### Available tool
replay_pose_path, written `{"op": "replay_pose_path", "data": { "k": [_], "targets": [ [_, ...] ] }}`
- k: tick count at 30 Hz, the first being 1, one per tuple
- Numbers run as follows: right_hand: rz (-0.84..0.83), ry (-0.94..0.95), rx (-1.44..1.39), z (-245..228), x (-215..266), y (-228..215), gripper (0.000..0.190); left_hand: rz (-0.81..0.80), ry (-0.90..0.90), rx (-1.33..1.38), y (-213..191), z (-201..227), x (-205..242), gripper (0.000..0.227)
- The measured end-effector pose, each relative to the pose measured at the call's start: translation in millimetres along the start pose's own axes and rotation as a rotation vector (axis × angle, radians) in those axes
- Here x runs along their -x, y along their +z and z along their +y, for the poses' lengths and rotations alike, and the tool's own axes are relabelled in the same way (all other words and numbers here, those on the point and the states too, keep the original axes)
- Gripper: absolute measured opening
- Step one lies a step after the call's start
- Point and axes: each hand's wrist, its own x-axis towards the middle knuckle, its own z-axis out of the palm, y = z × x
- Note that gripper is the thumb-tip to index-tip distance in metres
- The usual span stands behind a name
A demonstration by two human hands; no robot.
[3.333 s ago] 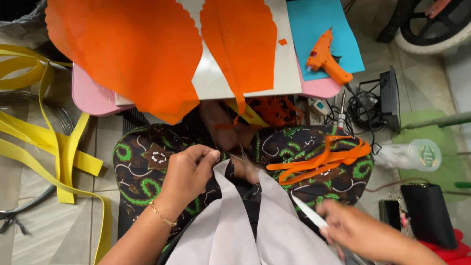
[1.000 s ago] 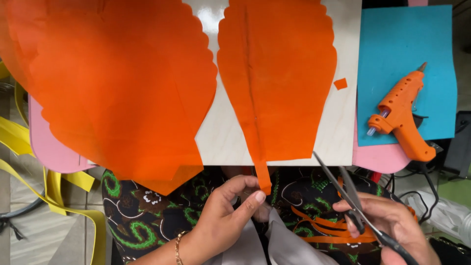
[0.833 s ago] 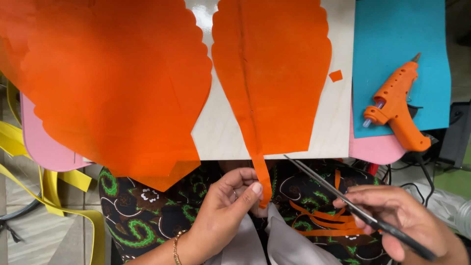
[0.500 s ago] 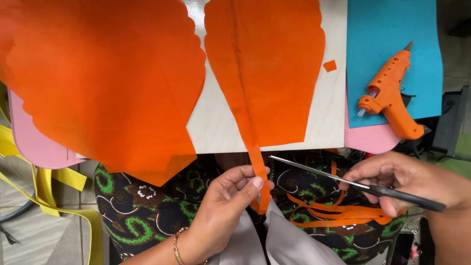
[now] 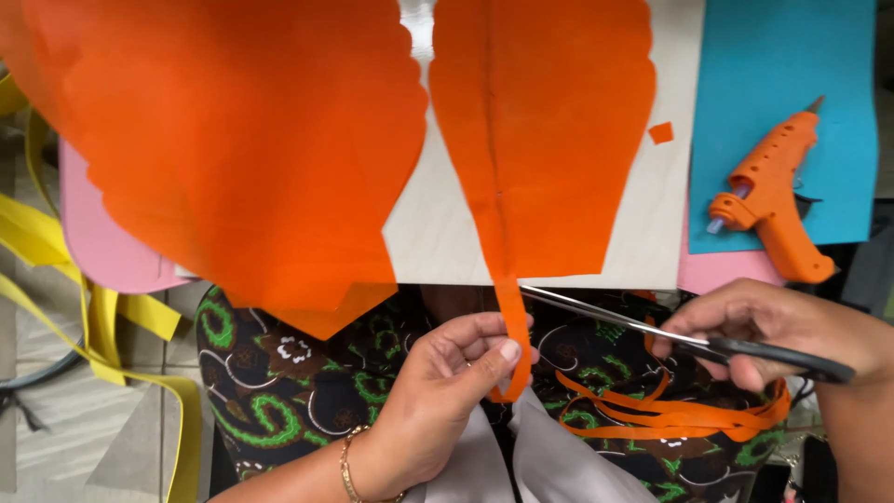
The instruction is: Applying hot glue to orange fabric pieces, folding them along a central line, and trimming the edges with scissors.
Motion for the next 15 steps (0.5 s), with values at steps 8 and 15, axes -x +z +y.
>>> {"op": "replay_pose_path", "data": {
  "k": [8,15],
  "targets": [
    [0.007,0.083,-0.151,-9.0,-5.9,-4.0,0.077,0.009,0.027,-0.027,3.4,-1.7,-0.5,0.038],
    [-0.041,-0.039,-0.103,-22.7,-20.4,-4.1,0.069,0.016,0.029,-0.016,1.0,-6.6,-2.7,0.038]
  ]
}}
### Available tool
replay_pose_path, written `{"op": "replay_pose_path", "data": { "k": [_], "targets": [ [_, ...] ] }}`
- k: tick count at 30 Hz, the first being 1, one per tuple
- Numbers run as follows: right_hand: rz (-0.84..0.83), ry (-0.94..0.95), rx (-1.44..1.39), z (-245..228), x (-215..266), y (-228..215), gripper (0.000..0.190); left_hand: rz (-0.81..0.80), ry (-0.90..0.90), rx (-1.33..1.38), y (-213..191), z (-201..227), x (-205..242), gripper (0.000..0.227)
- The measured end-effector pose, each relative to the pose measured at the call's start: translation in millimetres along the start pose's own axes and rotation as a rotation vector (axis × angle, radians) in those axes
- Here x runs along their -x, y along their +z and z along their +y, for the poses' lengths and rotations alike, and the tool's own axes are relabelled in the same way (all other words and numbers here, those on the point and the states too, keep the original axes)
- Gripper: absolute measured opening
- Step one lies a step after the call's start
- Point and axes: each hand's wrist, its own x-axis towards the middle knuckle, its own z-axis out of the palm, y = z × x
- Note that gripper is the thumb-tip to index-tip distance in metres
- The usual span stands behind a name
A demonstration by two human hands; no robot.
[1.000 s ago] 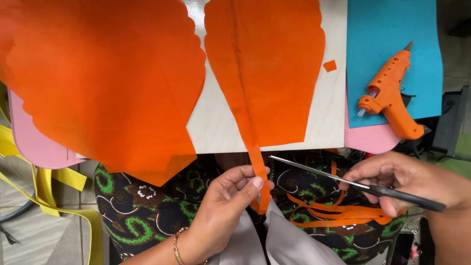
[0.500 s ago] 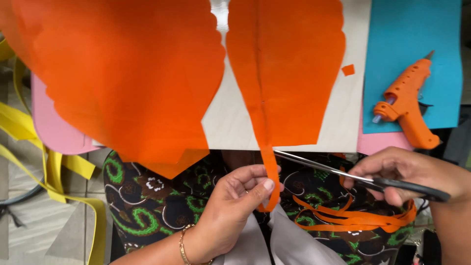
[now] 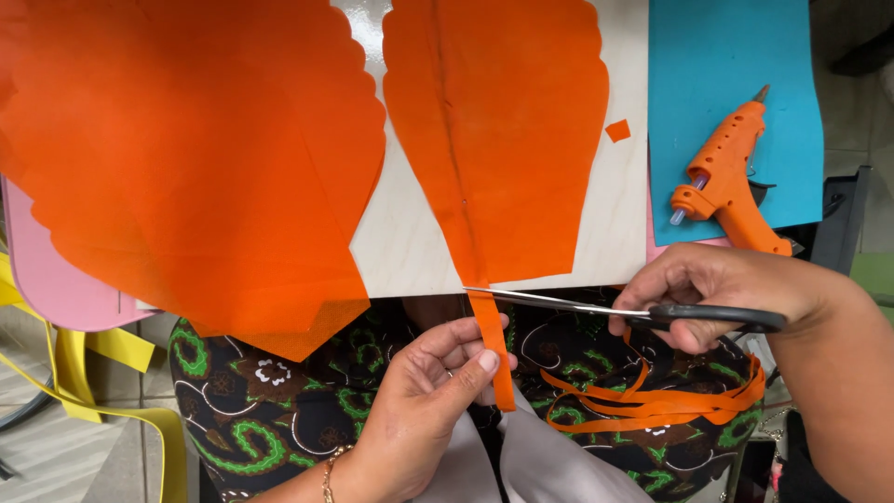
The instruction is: Applying hot glue to orange fabric pieces, folding them along a central line, and trimming the edges with scissors.
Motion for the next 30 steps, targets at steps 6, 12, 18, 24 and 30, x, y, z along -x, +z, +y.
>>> {"op": "replay_pose_path", "data": {
  "k": [6,12,18,24,30],
  "targets": [
    [-0.002,0.128,-0.081,-0.3,-6.7,-6.6,0.057,-0.019,0.001,-0.007,-1.9,-1.5,-1.6,0.042],
    [-0.049,0.136,-0.058,-4.0,-10.9,-10.1,0.051,-0.041,0.048,0.058,-6.1,-7.6,-3.6,0.038],
    [-0.045,0.199,-0.063,-13.6,-12.0,-3.9,0.048,-0.093,0.138,0.011,-10.7,-0.8,-0.3,0.04],
    [-0.065,0.139,-0.118,-7.9,-11.3,16.1,0.058,-0.086,0.132,0.033,-25.4,-0.6,1.1,0.035],
    [0.021,0.06,-0.1,-2.6,-15.9,38.0,0.072,0.075,0.095,-0.013,-26.7,11.7,5.8,0.031]
  ]
}}
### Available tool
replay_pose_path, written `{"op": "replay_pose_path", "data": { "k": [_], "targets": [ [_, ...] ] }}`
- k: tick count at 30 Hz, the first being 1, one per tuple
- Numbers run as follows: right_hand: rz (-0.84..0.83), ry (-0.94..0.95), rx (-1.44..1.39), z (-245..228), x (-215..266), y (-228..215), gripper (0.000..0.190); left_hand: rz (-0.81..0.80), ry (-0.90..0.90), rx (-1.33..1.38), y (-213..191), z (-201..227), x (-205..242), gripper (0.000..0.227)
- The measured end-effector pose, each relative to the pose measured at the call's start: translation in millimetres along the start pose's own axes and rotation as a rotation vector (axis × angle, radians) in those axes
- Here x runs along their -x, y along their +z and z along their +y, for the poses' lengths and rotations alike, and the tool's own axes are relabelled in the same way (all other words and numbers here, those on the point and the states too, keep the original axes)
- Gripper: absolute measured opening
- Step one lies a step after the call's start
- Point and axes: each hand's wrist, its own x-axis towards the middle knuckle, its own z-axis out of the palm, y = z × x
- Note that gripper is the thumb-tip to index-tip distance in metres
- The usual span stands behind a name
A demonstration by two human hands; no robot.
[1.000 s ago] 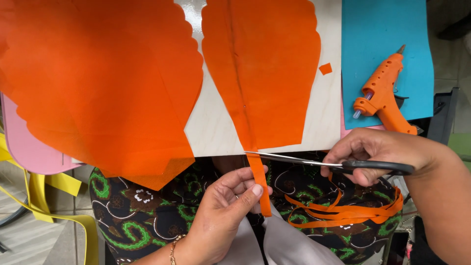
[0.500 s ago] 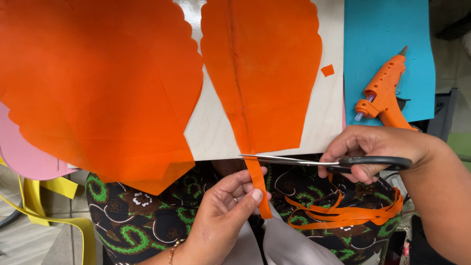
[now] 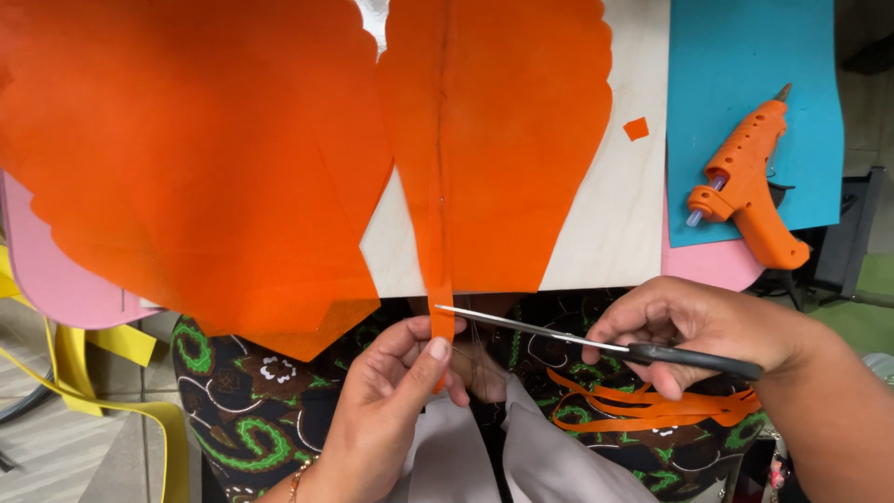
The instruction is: Applying hot glue to orange fabric pieces, folding them along a central line, and trimming the edges with scissors.
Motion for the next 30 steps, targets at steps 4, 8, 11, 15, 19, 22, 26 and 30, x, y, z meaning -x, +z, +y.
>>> {"op": "replay_pose_path", "data": {
  "k": [4,8,11,15,19,22,26,30],
  "targets": [
    [0.025,0.005,0.045,-1.3,0.5,0.6,0.075,0.106,0.0,-0.047,-3.0,4.8,1.6,0.031],
    [0.039,0.001,0.123,2.1,5.9,-3.6,0.083,0.094,0.013,0.045,-7.6,8.2,0.7,0.033],
    [0.035,-0.068,0.151,1.4,7.6,-1.9,0.086,0.132,-0.086,0.078,-5.4,15.6,-0.7,0.036],
    [0.045,-0.063,0.112,4.4,3.2,2.0,0.083,0.155,-0.101,0.062,-1.8,19.0,0.4,0.034],
    [0.028,-0.073,0.061,4.6,-4.2,5.3,0.081,0.125,-0.027,0.01,2.2,18.6,2.8,0.033],
    [0.005,-0.056,-0.021,2.5,-9.7,8.0,0.079,0.11,-0.009,-0.045,4.4,18.8,3.8,0.03],
    [-0.043,-0.091,-0.069,0.3,-16.5,8.2,0.075,0.084,0.036,-0.08,3.8,14.1,3.2,0.031],
    [-0.046,-0.079,-0.05,0.2,-19.4,6.5,0.079,0.092,0.002,-0.115,2.5,11.8,2.4,0.032]
  ]
}}
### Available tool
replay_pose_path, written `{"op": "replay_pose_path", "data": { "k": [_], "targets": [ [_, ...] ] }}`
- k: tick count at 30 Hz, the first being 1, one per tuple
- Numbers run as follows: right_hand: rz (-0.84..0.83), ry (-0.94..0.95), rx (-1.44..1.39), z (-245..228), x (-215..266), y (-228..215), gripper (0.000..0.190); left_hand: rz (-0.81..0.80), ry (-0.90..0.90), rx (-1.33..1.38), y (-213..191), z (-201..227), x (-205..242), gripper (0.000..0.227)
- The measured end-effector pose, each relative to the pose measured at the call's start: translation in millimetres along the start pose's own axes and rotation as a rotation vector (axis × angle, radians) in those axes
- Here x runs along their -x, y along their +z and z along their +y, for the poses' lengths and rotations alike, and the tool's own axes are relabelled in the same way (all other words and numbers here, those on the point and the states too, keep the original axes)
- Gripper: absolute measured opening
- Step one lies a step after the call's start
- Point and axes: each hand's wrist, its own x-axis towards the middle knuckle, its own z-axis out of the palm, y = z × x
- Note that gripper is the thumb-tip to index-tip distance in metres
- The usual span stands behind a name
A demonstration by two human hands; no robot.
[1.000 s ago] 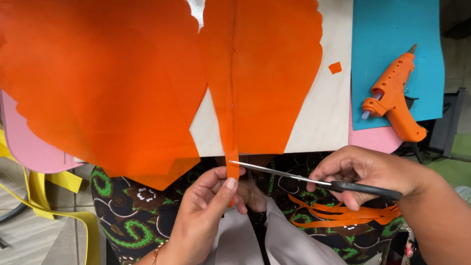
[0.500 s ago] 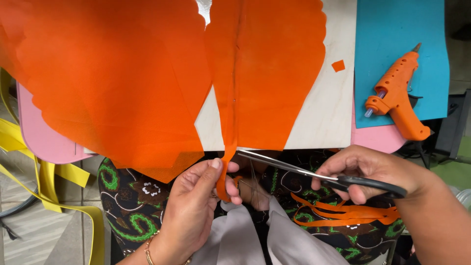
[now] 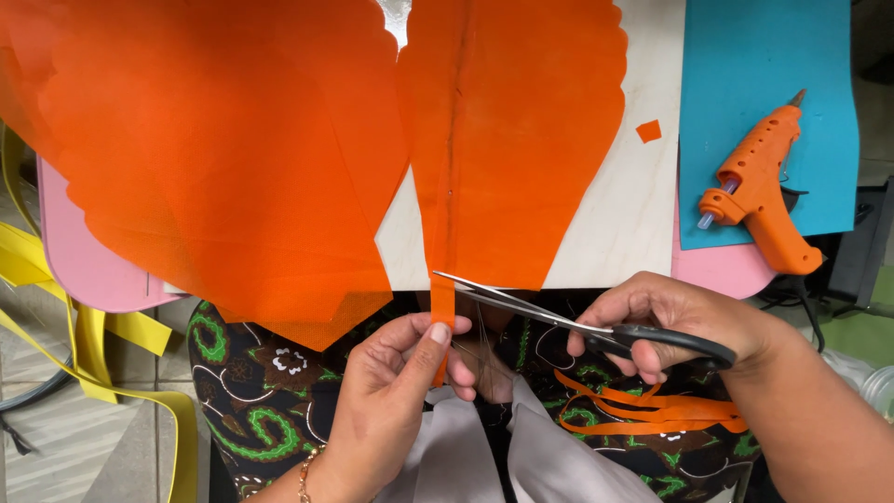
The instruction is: Applying hot glue to orange fabric pieces, folding them along a central line, and trimming the edges with scissors.
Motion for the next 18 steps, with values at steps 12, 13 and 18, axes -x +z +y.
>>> {"op": "replay_pose_path", "data": {
  "k": [12,13,18],
  "targets": [
    [0.041,0.058,-0.037,-4.0,-5.0,7.0,0.074,-0.05,0.036,0.033,-4.2,-3.7,-2.5,0.035],
    [0.041,0.068,-0.056,-3.8,-4.8,6.8,0.073,-0.05,0.036,0.043,-4.7,-3.5,-2.5,0.036],
    [0.049,0.095,-0.084,-6.4,-3.7,5.1,0.072,-0.048,0.042,0.036,-7.4,-3.8,-3.2,0.037]
  ]
}}
